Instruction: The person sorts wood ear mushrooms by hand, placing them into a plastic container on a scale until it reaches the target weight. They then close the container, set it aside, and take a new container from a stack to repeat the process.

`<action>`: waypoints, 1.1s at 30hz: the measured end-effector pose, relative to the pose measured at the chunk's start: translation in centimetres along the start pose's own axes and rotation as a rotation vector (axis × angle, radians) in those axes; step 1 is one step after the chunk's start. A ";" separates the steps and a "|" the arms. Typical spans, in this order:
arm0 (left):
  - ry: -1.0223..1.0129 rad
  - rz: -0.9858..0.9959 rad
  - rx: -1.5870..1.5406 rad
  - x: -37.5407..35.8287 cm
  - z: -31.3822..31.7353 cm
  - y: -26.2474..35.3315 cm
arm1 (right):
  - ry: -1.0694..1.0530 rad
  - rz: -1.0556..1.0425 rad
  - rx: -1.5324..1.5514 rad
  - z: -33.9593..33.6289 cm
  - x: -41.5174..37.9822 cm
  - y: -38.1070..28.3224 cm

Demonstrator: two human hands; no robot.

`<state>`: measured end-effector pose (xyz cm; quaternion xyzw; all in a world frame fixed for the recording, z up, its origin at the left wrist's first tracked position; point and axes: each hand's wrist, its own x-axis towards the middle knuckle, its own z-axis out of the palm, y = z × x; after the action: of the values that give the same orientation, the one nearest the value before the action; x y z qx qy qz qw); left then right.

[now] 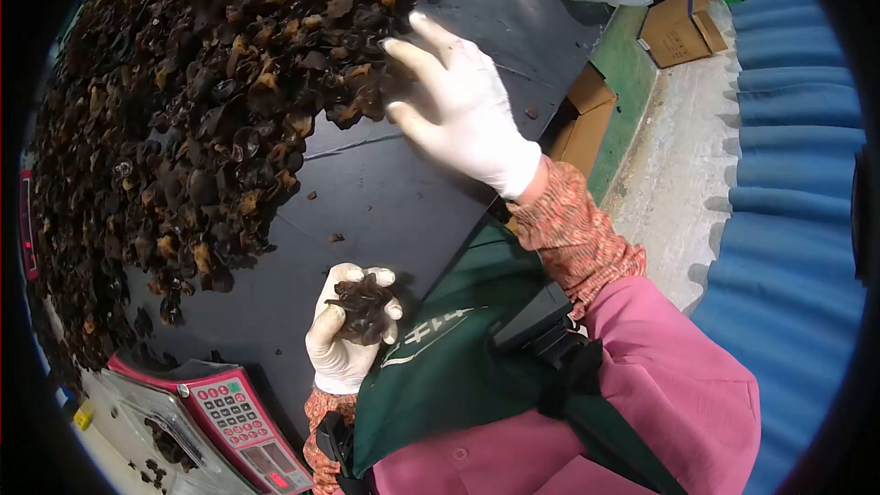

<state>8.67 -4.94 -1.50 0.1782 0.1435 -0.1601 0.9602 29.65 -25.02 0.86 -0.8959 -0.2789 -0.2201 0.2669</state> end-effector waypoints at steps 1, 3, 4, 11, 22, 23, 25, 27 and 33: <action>-0.011 0.007 -0.009 -0.1 0.0 -0.1 | 0.020 -0.017 -0.034 0.8 0.5 -0.3; -0.020 0.031 -0.005 -0.5 0.4 -0.1 | -0.071 -0.061 -0.003 1.9 -0.5 0.5; -0.026 0.048 -0.004 -0.5 0.5 0.1 | -0.115 -0.088 0.013 2.2 -0.8 1.0; 0.056 0.033 -0.023 -0.3 -0.8 0.2 | -0.028 0.026 0.124 -2.9 -4.7 1.6; -0.037 -0.064 0.084 0.1 1.9 0.4 | -0.015 0.015 0.019 -1.2 -4.3 0.6; -0.036 -0.066 0.080 0.0 1.8 0.3 | -0.009 0.018 0.001 -0.7 -4.1 0.5; -0.034 -0.078 0.076 -0.2 1.6 0.2 | -0.103 0.029 -0.133 -0.4 -3.4 -1.1; -0.002 -0.073 0.117 -0.2 1.9 0.4 | -0.150 0.025 -0.172 0.4 -3.2 -2.2; 0.025 -0.034 0.119 -0.7 1.2 0.7 | -0.006 0.082 0.041 -1.2 -3.7 -0.4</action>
<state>8.56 -4.59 -0.03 0.2345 0.1487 -0.1825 0.9432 26.32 -26.91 -0.07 -0.9015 -0.2472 -0.2004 0.2932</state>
